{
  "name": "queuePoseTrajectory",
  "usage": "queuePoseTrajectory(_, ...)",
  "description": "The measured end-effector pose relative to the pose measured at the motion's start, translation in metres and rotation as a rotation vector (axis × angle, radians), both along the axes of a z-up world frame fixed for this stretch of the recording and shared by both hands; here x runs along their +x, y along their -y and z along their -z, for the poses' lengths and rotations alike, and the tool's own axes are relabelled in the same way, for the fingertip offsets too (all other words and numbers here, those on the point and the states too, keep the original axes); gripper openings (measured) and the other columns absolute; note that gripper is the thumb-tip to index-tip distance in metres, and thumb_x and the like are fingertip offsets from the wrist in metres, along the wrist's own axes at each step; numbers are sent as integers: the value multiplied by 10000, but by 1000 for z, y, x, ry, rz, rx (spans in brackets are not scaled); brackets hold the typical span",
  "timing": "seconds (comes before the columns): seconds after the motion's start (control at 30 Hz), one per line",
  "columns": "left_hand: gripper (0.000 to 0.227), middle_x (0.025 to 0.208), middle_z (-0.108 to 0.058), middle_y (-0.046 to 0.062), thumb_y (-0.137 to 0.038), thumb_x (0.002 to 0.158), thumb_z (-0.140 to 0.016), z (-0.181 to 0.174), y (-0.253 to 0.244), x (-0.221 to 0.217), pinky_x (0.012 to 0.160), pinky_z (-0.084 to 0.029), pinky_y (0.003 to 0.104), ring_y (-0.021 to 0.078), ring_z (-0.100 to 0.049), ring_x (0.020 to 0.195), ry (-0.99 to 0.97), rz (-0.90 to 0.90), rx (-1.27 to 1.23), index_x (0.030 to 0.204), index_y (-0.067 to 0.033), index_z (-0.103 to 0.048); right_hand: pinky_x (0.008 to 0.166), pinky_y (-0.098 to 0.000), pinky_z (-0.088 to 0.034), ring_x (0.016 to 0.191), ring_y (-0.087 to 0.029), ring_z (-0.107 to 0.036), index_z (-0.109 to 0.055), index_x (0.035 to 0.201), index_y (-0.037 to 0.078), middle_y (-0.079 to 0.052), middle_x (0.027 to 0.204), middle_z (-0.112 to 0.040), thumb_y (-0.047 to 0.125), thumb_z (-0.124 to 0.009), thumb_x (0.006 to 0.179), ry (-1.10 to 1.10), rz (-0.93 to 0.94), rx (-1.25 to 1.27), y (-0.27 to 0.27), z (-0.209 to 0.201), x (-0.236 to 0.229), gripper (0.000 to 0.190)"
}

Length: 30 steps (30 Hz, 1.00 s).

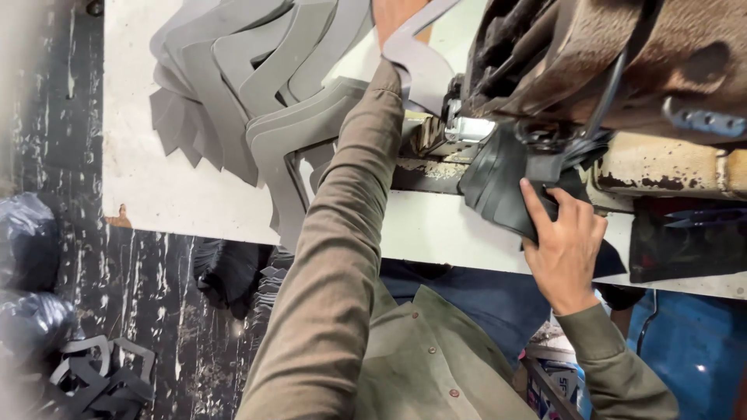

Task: Stitch together the various components of a shoe upper using an industrial sewing machine.

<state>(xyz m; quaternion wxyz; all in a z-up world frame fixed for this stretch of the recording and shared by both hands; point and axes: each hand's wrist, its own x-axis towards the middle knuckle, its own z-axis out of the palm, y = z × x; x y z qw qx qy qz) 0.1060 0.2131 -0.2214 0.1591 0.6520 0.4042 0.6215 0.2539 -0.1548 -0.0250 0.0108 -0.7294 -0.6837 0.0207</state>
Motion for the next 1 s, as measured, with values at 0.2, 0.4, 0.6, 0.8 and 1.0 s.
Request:
queuePoseTrajectory(0.2, 359, 1422, -518, 153, -342, 1153, -362, 54, -36, 5, 1168, -389, 434, 320, -432, 1397, 51, -120, 124, 1355, -114, -550, 1048, -467, -338, 1258, -317, -528, -615, 1446, 115, -161, 1364, -603, 334, -832, 735, 56, -93, 96, -7, -32, -4, 776)
queuePoseTrajectory(0.4, 287, 1414, -573, 96, -223, 1058, -605, 191, -101, 32, 1101, -425, 419, 279, -492, 1342, 730, 535, -505, 1311, -107, -672, 952, -433, -486, 1105, -344, -616, -705, 1192, -17, -164, 1175, -665, 352, -859, 920, -312, 115, 221, -16, 1, 6, 484)
queuePoseTrajectory(0.6, 302, 1256, -677, 137, -387, 1075, -674, 100, -67, -48, 1056, -481, 387, 293, -606, 1216, -911, 115, -552, 1222, -123, -686, 917, -374, -525, 1028, -305, -669, -710, 1060, -34, -154, 1088, -707, 162, -842, 1005, -503, 138, 388, 0, 48, 36, 242)
queuePoseTrajectory(0.8, 535, 1348, -566, 181, -231, 906, -805, -169, 123, -214, 1045, -412, 503, 396, -454, 1321, -740, 69, -139, 1330, 17, -592, 713, -208, -447, 756, -66, -544, -665, 1027, -70, -19, 844, -645, 93, -737, 1028, -705, 293, 353, 7, 4, 47, 179)
queuePoseTrajectory(1.0, 595, 1292, -582, 161, -230, 684, -907, -174, 161, -267, 1126, -399, 539, 358, -476, 1342, -1055, -100, -143, 1167, -35, -620, 648, -138, -350, 707, 39, -491, -629, 985, 26, 104, 823, -601, 119, -747, 1053, -1209, 352, 261, -6, -31, 0, 165)
